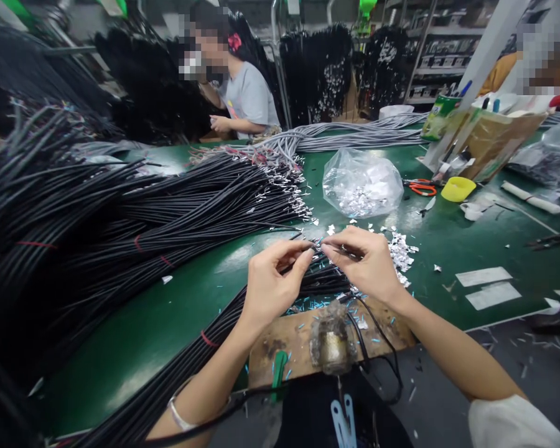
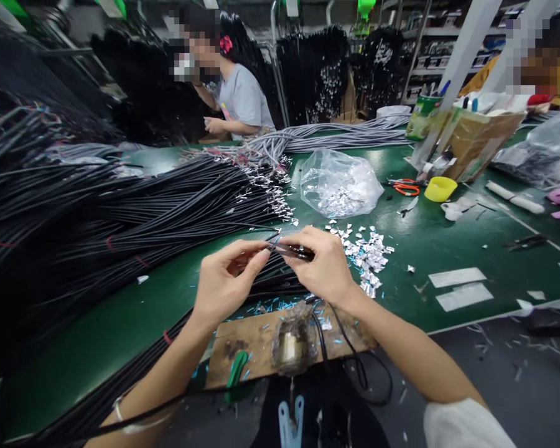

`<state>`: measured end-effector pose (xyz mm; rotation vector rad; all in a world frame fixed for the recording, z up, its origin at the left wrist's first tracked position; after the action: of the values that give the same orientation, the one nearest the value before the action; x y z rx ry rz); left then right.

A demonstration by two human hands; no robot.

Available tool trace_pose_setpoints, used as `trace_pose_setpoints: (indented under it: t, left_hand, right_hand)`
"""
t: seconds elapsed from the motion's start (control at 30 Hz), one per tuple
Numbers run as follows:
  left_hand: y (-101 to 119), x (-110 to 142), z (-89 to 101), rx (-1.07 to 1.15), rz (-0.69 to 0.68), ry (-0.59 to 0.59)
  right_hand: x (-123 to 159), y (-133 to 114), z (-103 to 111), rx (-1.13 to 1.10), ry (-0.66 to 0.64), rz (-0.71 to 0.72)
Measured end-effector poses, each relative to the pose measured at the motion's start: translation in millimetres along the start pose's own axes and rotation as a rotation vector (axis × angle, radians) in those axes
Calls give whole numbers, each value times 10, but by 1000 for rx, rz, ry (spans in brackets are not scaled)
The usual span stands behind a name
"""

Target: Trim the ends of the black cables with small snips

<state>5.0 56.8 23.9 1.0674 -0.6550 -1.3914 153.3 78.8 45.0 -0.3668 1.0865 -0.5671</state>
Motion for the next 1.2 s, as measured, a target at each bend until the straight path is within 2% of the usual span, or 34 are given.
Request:
trace_pose_setpoints:
  t: [0.1, 0.2, 0.3, 0.4, 0.53, 0.73, 0.9, 1.0, 1.1, 1.2]
  left_hand:
    - [16, 12, 3, -8, -12, 13]
    - [7, 28, 48, 43, 26, 69]
    - [9, 47, 82, 105, 43, 104]
    - [18, 47, 90, 134, 44, 102]
    - [-9, 18, 49, 227, 118, 22]
    - [-42, -16, 20, 326, 223, -36]
    - [14, -24, -98, 331, 218, -246]
    - [-20, -11, -143, 367, 285, -307]
    - [-87, -4, -131, 427, 365, -274]
    - [-114, -7, -87, 467, 390, -224]
  right_hand:
    - [24, -43, -17, 111, -16, 3]
    - [48, -105, -17, 364, -50, 15]
    - [66, -213, -52, 624, -84, 129]
    - [91, -256, -77, 723, -78, 215]
    - [105, -200, -53, 608, -31, 184]
    - [65, -93, 1, 233, 43, 13]
    - [27, -53, -32, 32, 30, 1]
    - [38, -48, -34, 27, 19, 10]
    - [58, -83, 2, 138, 32, 16]
    - [71, -160, 1, 323, -8, 67]
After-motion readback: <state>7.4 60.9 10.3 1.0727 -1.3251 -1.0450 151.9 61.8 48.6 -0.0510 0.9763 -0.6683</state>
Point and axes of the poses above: each hand's wrist, its own x-axis away from the middle knuckle, its own z-axis out of the back of the hand, y = z × x, the point moved 7 cm from there along -x, towards the middle knuckle, and after that the axes turned 12 degrees about z, right-handed, at the moved point
